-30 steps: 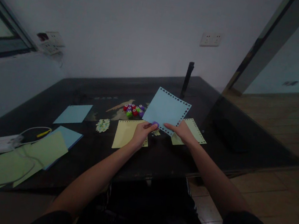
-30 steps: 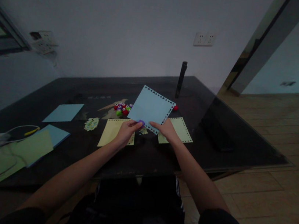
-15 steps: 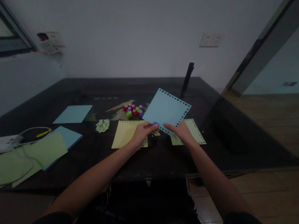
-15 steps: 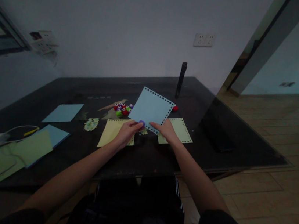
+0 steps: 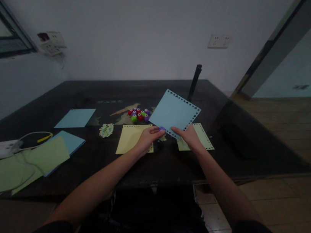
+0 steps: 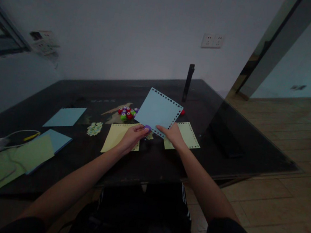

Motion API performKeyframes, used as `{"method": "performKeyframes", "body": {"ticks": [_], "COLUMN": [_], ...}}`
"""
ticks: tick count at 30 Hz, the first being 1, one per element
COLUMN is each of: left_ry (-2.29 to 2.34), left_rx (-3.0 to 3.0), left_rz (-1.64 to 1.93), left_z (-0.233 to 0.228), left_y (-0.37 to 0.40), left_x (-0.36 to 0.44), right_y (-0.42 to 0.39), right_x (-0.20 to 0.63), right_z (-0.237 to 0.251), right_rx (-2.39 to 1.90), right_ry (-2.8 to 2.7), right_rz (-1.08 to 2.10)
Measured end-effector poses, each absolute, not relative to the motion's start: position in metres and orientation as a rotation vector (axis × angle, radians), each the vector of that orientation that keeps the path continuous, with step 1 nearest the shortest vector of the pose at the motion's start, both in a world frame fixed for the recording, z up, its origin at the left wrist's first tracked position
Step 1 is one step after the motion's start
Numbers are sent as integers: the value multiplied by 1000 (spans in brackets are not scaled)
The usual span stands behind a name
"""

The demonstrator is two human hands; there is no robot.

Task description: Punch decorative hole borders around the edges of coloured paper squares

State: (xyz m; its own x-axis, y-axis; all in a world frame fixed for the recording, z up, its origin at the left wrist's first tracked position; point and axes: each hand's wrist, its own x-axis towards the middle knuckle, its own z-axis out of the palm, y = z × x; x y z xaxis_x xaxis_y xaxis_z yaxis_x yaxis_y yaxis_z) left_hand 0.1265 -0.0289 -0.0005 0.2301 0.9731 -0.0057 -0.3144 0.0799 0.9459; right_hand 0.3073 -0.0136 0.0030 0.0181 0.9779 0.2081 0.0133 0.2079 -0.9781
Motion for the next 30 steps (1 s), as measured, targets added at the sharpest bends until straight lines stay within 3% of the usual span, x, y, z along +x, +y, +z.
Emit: {"method": "performKeyframes", "body": {"ticks": [30], "left_ry": [1045], "left_rx": [1861], "left_rz": [1052], "left_z": [-4], "left_y": [-23], "left_x": [111], "right_y": [-10], "right_x": [312], "right_z": [5], "right_rx": [-1079], "right_ry": [-1194], "right_rz": [953]}}
